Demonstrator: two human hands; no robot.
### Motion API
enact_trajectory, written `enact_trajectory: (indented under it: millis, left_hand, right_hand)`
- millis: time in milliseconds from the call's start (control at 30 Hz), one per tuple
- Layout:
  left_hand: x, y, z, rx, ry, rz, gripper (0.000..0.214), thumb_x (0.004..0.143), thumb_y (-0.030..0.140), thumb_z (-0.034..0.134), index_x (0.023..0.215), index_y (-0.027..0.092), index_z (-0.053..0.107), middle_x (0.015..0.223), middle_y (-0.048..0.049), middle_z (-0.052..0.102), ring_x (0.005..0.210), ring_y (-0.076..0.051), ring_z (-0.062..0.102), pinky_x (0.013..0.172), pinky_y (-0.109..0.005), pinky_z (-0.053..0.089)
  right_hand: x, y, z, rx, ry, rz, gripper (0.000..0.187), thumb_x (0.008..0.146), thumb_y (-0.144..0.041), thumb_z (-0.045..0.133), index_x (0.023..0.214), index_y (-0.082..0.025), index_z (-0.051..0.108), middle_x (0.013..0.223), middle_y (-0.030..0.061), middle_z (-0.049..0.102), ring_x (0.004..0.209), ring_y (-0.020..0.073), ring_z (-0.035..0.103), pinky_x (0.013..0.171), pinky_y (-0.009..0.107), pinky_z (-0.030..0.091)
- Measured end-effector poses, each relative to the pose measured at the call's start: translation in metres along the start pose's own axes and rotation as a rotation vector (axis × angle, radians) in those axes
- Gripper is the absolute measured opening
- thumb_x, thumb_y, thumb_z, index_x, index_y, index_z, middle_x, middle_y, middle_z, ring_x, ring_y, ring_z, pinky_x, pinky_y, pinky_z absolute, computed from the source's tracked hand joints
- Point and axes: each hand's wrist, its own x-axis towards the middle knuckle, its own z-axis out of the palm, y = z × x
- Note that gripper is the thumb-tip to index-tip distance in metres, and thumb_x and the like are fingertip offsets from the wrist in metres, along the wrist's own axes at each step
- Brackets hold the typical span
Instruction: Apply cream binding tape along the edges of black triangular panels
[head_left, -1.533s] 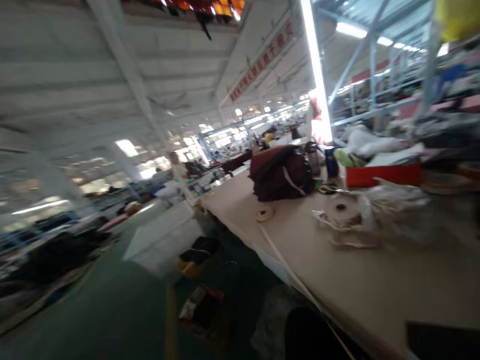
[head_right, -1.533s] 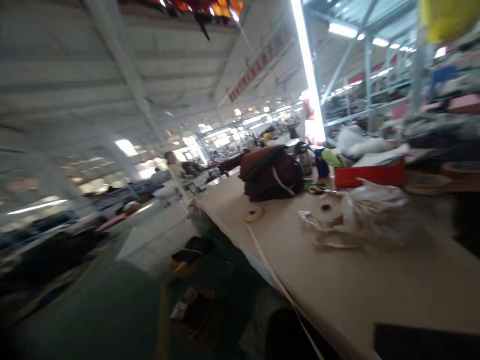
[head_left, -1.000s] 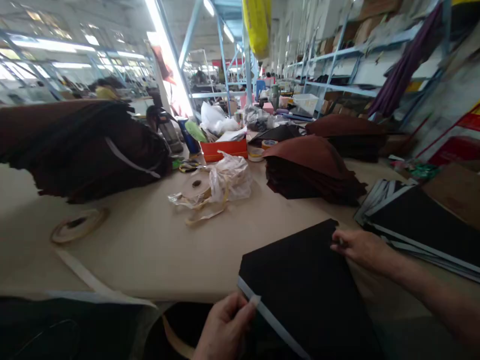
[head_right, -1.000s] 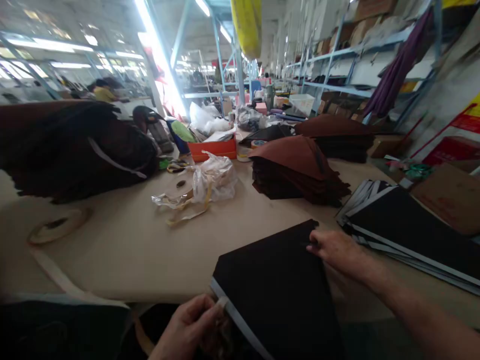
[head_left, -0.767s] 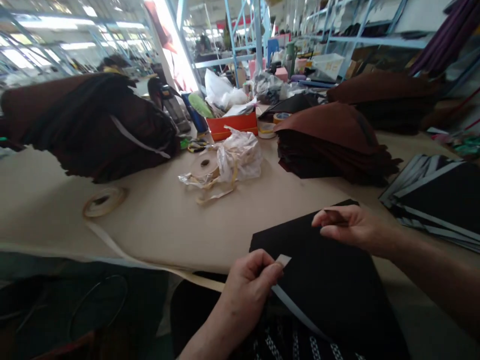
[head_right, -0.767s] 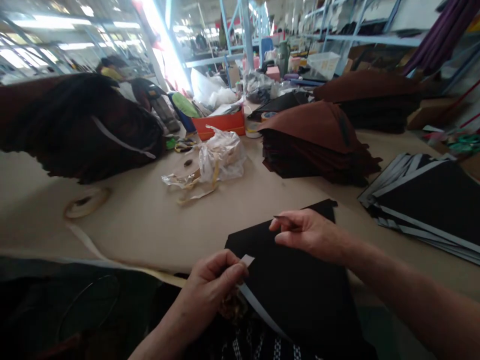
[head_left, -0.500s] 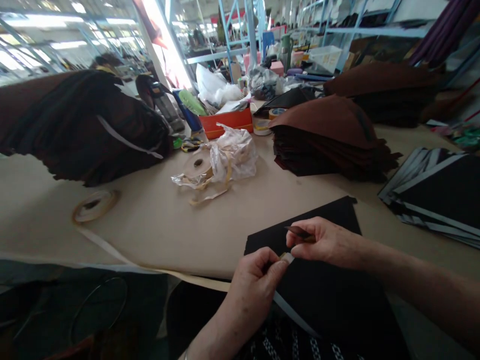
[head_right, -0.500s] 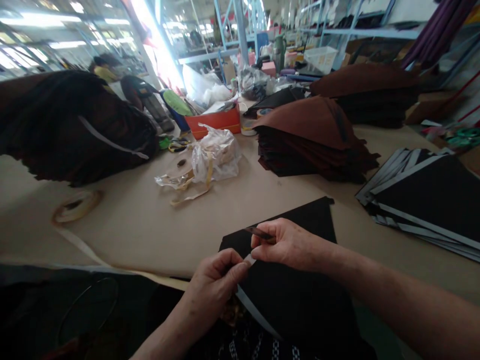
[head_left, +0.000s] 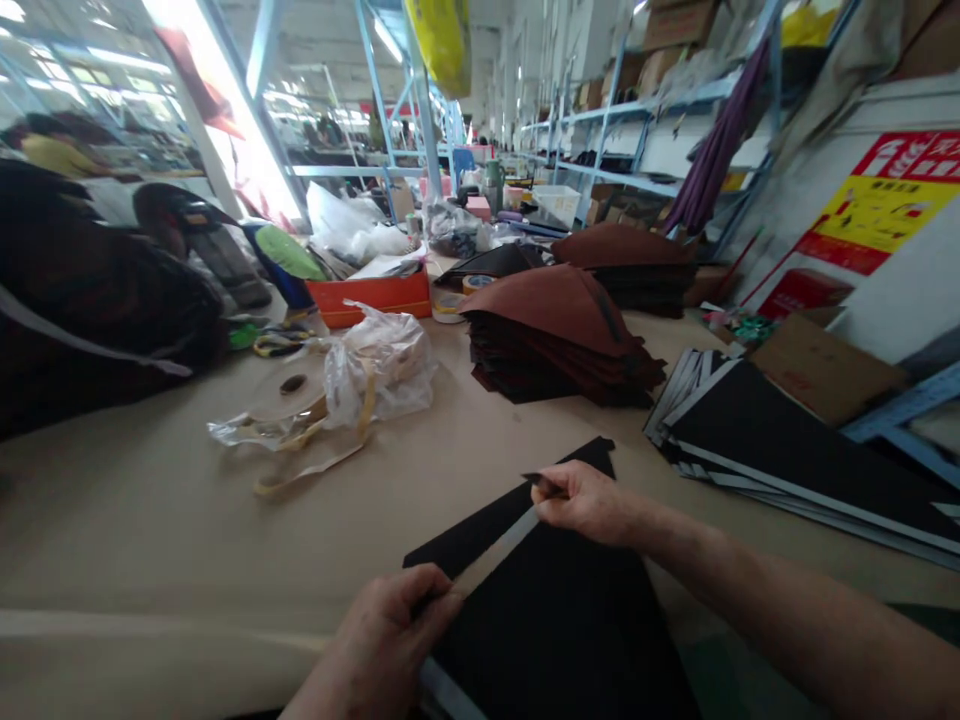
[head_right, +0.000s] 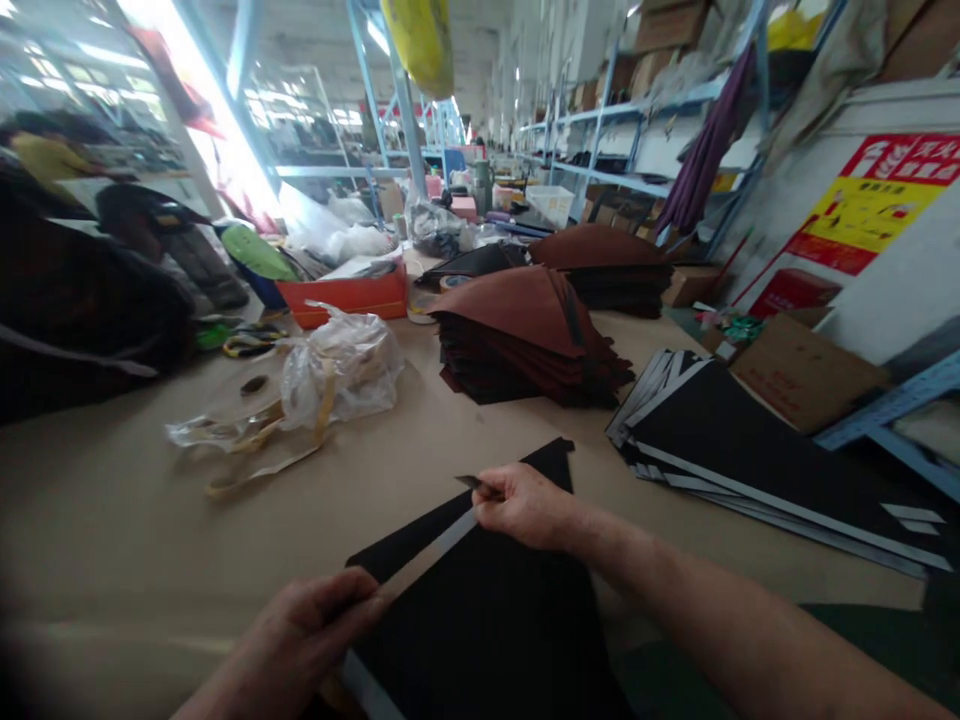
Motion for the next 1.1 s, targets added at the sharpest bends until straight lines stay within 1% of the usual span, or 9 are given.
enact_trajectory:
  millis: [167,233,300,367,500,600,800,900,1100]
  left_hand:
    - [0.020,-0.006,-0.024,0.122,-0.031,-0.045,0.043,0.069,0.054,0.039,0.064,0.014,0.055,0.054,0.0015,0.040,0.053,-0.013,0.038,0.049,-0.022,0.025]
    - [0.030,-0.012,-0.029,0.116,-0.047,-0.066,0.042,0.067,0.054,0.039,0.061,0.015,0.052,0.052,0.0010,0.041,0.050,-0.013,0.039,0.047,-0.021,0.025]
    - [0.038,-0.019,-0.032,0.104,-0.062,-0.090,0.041,0.065,0.055,0.039,0.059,0.015,0.050,0.051,-0.0001,0.044,0.048,-0.013,0.040,0.045,-0.021,0.025]
    - [0.045,-0.027,-0.033,0.083,-0.079,-0.123,0.042,0.064,0.056,0.040,0.059,0.016,0.049,0.051,-0.0006,0.045,0.046,-0.012,0.040,0.043,-0.020,0.025]
    - [0.049,-0.034,-0.034,0.028,-0.109,-0.144,0.041,0.064,0.057,0.042,0.059,0.016,0.047,0.051,0.0005,0.043,0.044,-0.011,0.039,0.041,-0.020,0.025]
    - [0.049,-0.030,-0.036,0.020,-0.137,-0.175,0.042,0.062,0.058,0.042,0.057,0.017,0.046,0.050,0.0010,0.042,0.042,-0.011,0.038,0.040,-0.019,0.024]
    - [0.056,-0.011,-0.043,0.008,-0.219,-0.278,0.047,0.053,0.064,0.041,0.055,0.018,0.045,0.050,0.0014,0.039,0.042,-0.010,0.034,0.039,-0.019,0.024]
    - [0.060,-0.009,-0.045,0.010,-0.249,-0.304,0.048,0.051,0.066,0.041,0.053,0.018,0.044,0.050,0.0006,0.040,0.043,-0.011,0.036,0.040,-0.019,0.026]
    - [0.066,-0.025,-0.040,-0.076,-0.237,-0.333,0.051,0.056,0.070,0.043,0.057,0.019,0.042,0.047,0.0026,0.038,0.035,-0.009,0.033,0.035,-0.018,0.022]
  right_hand:
    - [0.012,0.045,-0.071,-0.071,0.283,0.165,0.006,0.065,-0.021,0.048,0.062,-0.016,0.045,0.053,-0.0059,0.038,0.046,0.0052,0.031,0.045,0.019,0.023]
    - [0.016,0.058,-0.092,-0.095,0.337,0.241,0.006,0.064,-0.020,0.046,0.061,-0.015,0.048,0.049,-0.0058,0.039,0.040,0.0049,0.030,0.041,0.019,0.021]
    - [0.019,0.066,-0.105,-0.115,0.350,0.304,0.006,0.063,-0.019,0.047,0.060,-0.015,0.050,0.044,-0.0056,0.040,0.035,0.0053,0.031,0.038,0.020,0.021]
    - [0.020,0.070,-0.109,-0.132,0.343,0.349,0.004,0.062,-0.017,0.049,0.060,-0.015,0.051,0.043,-0.0055,0.042,0.032,0.0062,0.033,0.035,0.020,0.023]
    - [0.015,0.074,-0.106,-0.144,0.341,0.409,0.004,0.063,-0.016,0.050,0.061,-0.016,0.048,0.043,-0.0045,0.047,0.030,0.0079,0.040,0.033,0.020,0.027]
    - [0.008,0.077,-0.104,-0.124,0.353,0.421,0.005,0.067,-0.016,0.047,0.063,-0.017,0.045,0.044,-0.0053,0.047,0.032,0.0072,0.042,0.033,0.018,0.029]
    - [0.004,0.081,-0.106,-0.110,0.380,0.456,0.006,0.068,-0.014,0.047,0.070,-0.018,0.043,0.051,-0.0052,0.051,0.035,0.0068,0.046,0.038,0.018,0.038]
    - [0.005,0.081,-0.107,-0.120,0.373,0.482,0.007,0.069,-0.014,0.048,0.070,-0.018,0.042,0.048,-0.0062,0.050,0.035,0.0073,0.047,0.037,0.017,0.038]
    - [0.008,0.079,-0.107,-0.167,0.377,0.523,0.005,0.073,-0.015,0.046,0.071,-0.019,0.043,0.048,-0.0059,0.051,0.035,0.0074,0.046,0.036,0.017,0.038]
